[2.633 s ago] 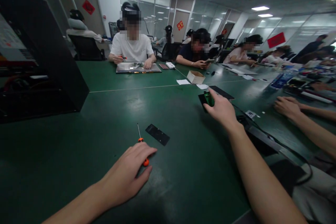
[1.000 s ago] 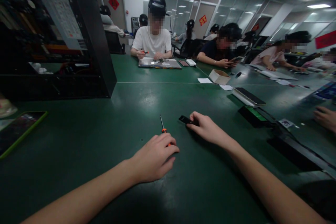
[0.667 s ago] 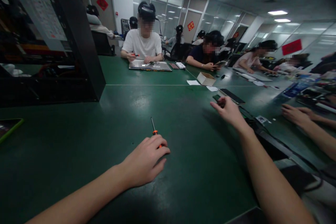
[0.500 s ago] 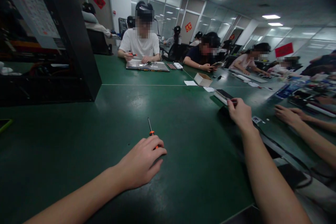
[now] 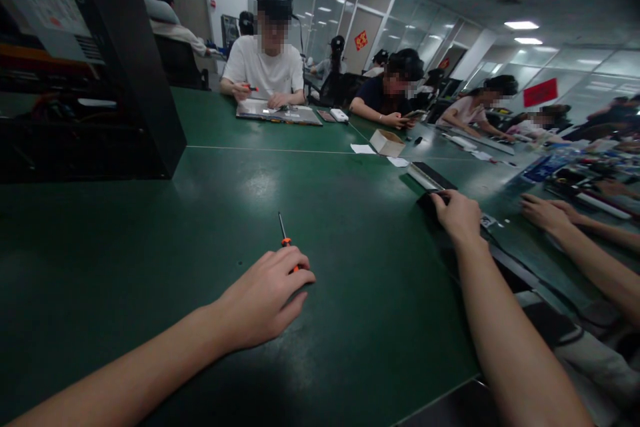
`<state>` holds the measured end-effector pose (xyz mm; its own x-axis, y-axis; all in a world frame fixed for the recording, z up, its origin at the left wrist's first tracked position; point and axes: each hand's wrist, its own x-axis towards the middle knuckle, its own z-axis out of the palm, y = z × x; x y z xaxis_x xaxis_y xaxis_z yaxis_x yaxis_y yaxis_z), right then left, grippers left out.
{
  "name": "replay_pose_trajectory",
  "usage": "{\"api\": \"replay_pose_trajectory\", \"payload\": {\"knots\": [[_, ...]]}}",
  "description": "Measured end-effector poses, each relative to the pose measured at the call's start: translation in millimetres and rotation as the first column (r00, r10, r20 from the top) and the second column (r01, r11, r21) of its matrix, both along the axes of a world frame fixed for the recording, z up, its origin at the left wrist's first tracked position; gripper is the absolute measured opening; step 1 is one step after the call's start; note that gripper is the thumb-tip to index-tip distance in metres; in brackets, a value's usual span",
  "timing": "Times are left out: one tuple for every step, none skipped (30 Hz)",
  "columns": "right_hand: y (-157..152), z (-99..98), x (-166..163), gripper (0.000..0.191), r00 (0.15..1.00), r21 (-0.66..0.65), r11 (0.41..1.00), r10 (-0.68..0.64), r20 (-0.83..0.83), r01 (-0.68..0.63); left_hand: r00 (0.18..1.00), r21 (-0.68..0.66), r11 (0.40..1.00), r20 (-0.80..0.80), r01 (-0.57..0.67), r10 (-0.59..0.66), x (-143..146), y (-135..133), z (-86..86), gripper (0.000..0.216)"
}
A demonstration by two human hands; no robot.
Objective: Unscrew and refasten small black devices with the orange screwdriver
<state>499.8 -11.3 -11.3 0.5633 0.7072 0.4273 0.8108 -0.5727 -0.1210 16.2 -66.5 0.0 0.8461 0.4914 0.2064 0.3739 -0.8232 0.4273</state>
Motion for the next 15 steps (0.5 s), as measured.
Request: {"api": "replay_pose_trajectory", "payload": {"knots": [[0.9,0.0,-0.6,0.043,1.000,-0.006,1.000,-0.007,-0.005,0.007,1.000,0.000,1.000,0.000,0.000,0.000,0.1,-0.2,-0.1,0.025],[1.6,0.2,-1.2,0.043,1.000,-0.011,1.000,-0.015,-0.009,0.015,1.000,0.000,1.000,0.000,-0.003,0.003,0.3,-0.2,-0.1,0.025],[2.3,0.5,-1.8,0.042,1.000,-0.016,1.000,-0.022,-0.013,0.022,1.000,-0.001,1.000,0.002,-0.005,0.005,0.5,-0.1,-0.3,0.025],[2.8,1.0,-2.3,0.042,0.999,-0.021,0.999,-0.029,-0.016,0.028,1.000,-0.001,1.000,0.002,-0.007,0.007,0.8,0.0,-0.5,0.025],[3.0,1.5,-2.6,0.042,0.999,-0.025,0.999,-0.034,-0.020,0.034,1.000,0.000,1.000,0.003,-0.007,0.007,1.0,0.2,-0.9,0.025],[3.1,1.9,-2.9,0.042,0.999,-0.029,0.999,-0.039,-0.023,0.039,1.000,0.002,1.000,0.004,-0.005,0.005,1.1,0.5,-1.4,0.025],[3.0,2.2,-3.0,0.041,0.999,-0.032,0.999,-0.044,-0.026,0.043,1.000,0.005,1.000,0.006,-0.002,0.002,1.1,0.7,-2.0,0.025],[2.9,2.3,-3.0,0.040,0.998,-0.035,0.998,-0.048,-0.029,0.047,1.000,0.008,1.000,0.007,0.001,-0.001,1.0,0.9,-2.6,0.025],[3.0,2.1,-2.7,0.039,0.998,-0.037,0.998,-0.050,-0.032,0.049,1.000,0.011,1.000,0.009,0.002,-0.002,0.8,1.0,-3.1,0.025],[3.2,1.7,-2.2,0.038,0.998,-0.038,0.998,-0.050,-0.034,0.048,1.000,0.013,1.000,0.010,0.002,-0.002,0.5,1.1,-3.6,0.025],[3.7,1.3,-1.3,0.037,0.998,-0.037,0.998,-0.046,-0.037,0.044,1.000,0.014,1.000,0.011,0.000,-0.001,0.2,1.1,-3.8,0.025],[4.5,0.9,0.0,0.036,0.998,-0.034,0.999,-0.040,-0.040,0.038,1.000,0.012,1.000,0.009,0.000,0.000,-0.1,1.2,-3.9,0.025],[5.5,0.7,1.7,0.036,0.999,-0.027,0.999,-0.032,-0.043,0.031,1.000,0.010,1.000,0.008,0.001,-0.001,-0.4,1.2,-3.7,0.025],[6.6,1.0,3.9,0.037,0.999,-0.015,1.000,-0.025,-0.045,0.024,1.000,0.007,1.000,0.006,0.002,-0.002,-0.6,1.2,-3.4,0.025],[7.6,1.7,6.5,0.038,0.999,0.001,1.000,-0.017,-0.044,0.017,1.000,0.004,1.000,0.004,0.002,-0.002,-0.8,1.3,-3.0,0.025]]}}
